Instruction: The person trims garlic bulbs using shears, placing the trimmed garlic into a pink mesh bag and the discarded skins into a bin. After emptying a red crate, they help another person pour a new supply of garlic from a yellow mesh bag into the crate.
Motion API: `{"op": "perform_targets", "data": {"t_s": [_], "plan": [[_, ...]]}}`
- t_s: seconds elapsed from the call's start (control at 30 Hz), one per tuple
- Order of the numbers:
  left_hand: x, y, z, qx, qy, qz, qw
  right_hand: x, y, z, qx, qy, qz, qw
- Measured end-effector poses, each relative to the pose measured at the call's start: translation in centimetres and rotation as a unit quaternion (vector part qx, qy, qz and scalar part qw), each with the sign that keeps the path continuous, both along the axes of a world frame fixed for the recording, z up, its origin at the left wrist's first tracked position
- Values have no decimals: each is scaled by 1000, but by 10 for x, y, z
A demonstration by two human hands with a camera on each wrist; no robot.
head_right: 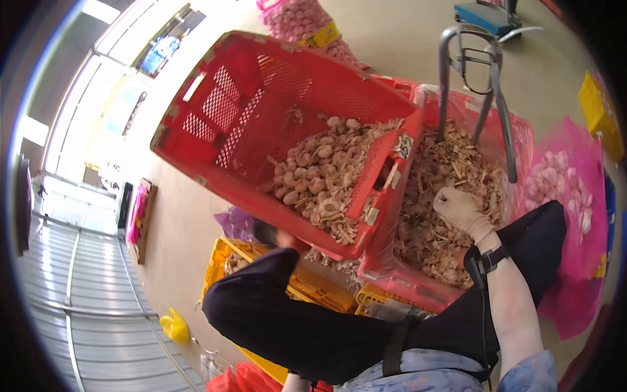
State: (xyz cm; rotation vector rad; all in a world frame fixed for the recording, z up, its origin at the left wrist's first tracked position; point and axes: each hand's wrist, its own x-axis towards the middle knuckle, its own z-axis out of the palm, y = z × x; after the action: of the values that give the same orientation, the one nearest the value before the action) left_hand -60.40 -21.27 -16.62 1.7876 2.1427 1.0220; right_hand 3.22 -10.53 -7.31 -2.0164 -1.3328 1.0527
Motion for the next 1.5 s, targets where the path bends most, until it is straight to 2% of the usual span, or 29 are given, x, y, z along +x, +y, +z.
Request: {"op": "perform_targets", "data": {"t_s": [0.13, 0.27, 0.33, 0.4, 0.47, 0.5, 0.53, 0.6, 0.63, 0.73, 0.77, 0.8, 0.83, 0.87, 0.9, 0.97, 1.03, 1.1, 1.13, 1.2, 1.23, 1.27, 1.3, 1.33, 1.37, 1.4, 1.43, 1.47, 1.5], "plan": [[1, 23, 5, 19, -34, 46, 998, 16, 2, -24, 9, 18, -34, 999], [0, 13, -6, 25, -81, 126, 988, 15, 0, -26, -19, 25, -40, 999], [2, 15, -13, 36, -107, 175, 978, 14, 1, -37, -16, -40, -23, 999], [80, 79, 92, 84, 82, -10, 993, 9, 2, -37, -15, -80, -7, 997], [83, 117, 98, 38, 68, -115, 990, 8, -1, -36, -54, -67, -3, 996], [87, 134, 98, 0, -109, -87, 990, 10, -3, -41, -82, -13, -25, 996], [93, 153, 97, -36, -284, -58, 956, 12, -4, -45, -82, -21, -21, 996], [100, 190, 120, -86, -403, -37, 910, 17, -11, -51, -44, -13, 2, 999], [109, 203, 131, -83, -411, -29, 907, 20, -14, -59, -40, -11, 9, 999], [116, 223, 150, -3, -199, -125, 972, 11, -13, -53, -19, -69, 66, 995], [114, 220, 148, -59, -199, -94, 974, 9, -14, -59, -41, -33, 46, 998], [109, 216, 142, 40, 140, -174, 974, 4, -12, -64, -71, 78, -9, 994], [136, 197, 162, -3, -180, -133, 975, -9, -11, -45, -72, 153, -31, 985], [165, 180, 201, -6, -166, -108, 980, -8, -10, -51, -36, 165, -19, 985], [177, 166, 228, -17, -68, -189, 979, -7, -8, -61, 46, 95, 11, 994], [217, 142, 247, -35, -198, -278, 940, -10, 3, -58, 53, 201, -45, 977], [261, 133, 258, -273, -371, -322, 827, -27, 10, -30, 53, 271, -58, 960], [323, 138, 199, -293, -415, -360, 782, -30, 13, -20, 94, 410, -98, 902], [351, 140, 184, -313, -411, -339, 786, -35, 14, -12, 104, 410, -95, 901], [388, 143, 200, -485, -519, -251, 657, -45, 13, 8, 243, 312, -73, 916], [412, 140, 180, -486, -515, -268, 653, -45, 10, 14, 278, 219, -43, 934], [438, 137, 139, -355, -537, -347, 682, -27, 4, -26, 287, 274, -142, 907], [463, 138, 105, -221, -554, -423, 683, -37, -8, 6, 281, -72, -34, 956], [476, 140, 82, -261, -616, -417, 616, -46, -12, 13, 275, 98, -74, 954], [475, 136, 106, -274, -631, -411, 598, -38, -15, -9, 302, 34, -63, 951], [469, 126, 131, -248, -598, -400, 649, -41, -16, 3, 270, -53, -81, 958], [469, 129, 128, -466, -581, -284, 604, -49, -20, 30, 297, 40, -92, 950], [474, 123, 126, -474, -594, -287, 583, -43, -15, 22, 341, -86, -73, 933], [488, 121, 87, -462, -669, -247, 527, -43, -16, 32, 350, -39, -77, 933]]}}
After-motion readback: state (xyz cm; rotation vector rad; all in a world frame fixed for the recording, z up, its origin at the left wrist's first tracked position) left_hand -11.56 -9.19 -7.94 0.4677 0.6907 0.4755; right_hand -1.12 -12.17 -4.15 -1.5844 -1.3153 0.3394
